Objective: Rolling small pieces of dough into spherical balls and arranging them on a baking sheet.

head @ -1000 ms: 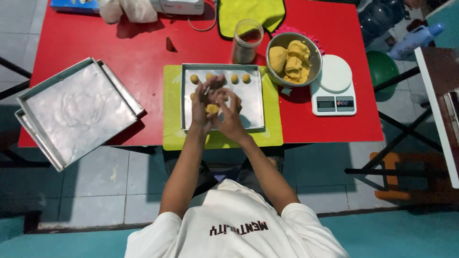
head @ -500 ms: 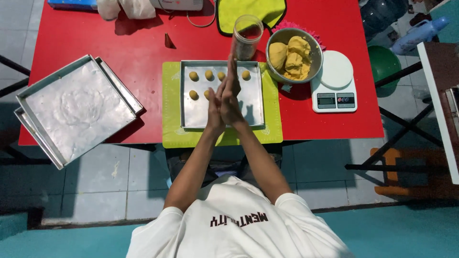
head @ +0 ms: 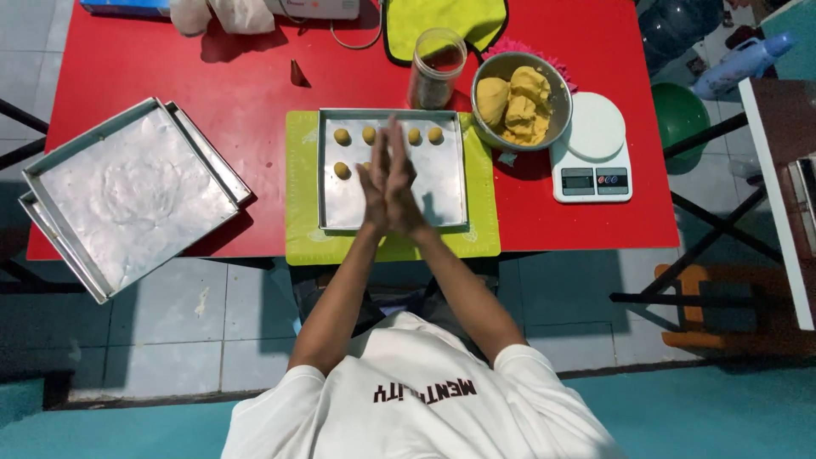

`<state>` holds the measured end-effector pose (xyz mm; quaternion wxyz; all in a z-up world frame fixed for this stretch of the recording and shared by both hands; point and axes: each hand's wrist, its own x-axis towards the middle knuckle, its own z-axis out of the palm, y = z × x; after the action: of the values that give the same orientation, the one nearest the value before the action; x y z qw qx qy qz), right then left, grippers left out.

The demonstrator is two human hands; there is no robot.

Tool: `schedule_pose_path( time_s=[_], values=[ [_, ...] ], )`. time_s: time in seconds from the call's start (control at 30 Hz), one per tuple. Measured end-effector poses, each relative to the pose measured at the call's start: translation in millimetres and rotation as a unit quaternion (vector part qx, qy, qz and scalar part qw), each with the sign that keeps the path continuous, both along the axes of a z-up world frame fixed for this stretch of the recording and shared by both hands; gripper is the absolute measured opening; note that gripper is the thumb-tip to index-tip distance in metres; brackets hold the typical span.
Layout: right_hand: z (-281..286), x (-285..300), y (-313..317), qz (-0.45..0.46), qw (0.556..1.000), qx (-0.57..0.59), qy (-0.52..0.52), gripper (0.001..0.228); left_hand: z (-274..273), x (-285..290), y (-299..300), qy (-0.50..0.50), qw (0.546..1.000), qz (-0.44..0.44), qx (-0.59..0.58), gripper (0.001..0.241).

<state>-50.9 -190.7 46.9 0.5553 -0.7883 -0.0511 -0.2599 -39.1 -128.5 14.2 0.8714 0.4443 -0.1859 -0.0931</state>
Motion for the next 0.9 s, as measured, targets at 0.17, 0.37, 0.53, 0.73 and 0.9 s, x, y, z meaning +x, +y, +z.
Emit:
schedule_pose_path(
  time_s=[0.17, 0.37, 0.53, 0.73, 0.9],
  values=[
    [-2.2, 8.4, -7.0, 0.014, 1.0, 0.018, -0.004, 0.095, 14.8, -2.1, -0.9, -0.04, 0.998, 0.0, 0.045, 0.098],
    [2.8, 20.5, -18.8, 0.029, 0.999, 0.037, -0.025, 0.097, 3.0, -8.3, -7.4, -0.026, 0.995, -0.011, 0.093, 0.081],
    [-3.8, 2.7, 0.5, 0.036, 0.997, 0.058, -0.042, 0.1, -3.8, 25.8, 10.4, -0.075, 0.994, 0.008, 0.073, 0.089],
    [0.2, 24.7, -26.2, 0.043, 0.994, 0.079, -0.056, 0.102, 17.8, -5.8, -6.7, -0.034, 0.999, -0.019, 0.012, 0.089],
    [-2.6, 10.3, -9.6, 0.052, 0.992, 0.089, -0.068, 0.104, -49.3, 2.4, -10.6, -0.006, 0.999, -0.024, 0.034, 0.091]
  ],
)
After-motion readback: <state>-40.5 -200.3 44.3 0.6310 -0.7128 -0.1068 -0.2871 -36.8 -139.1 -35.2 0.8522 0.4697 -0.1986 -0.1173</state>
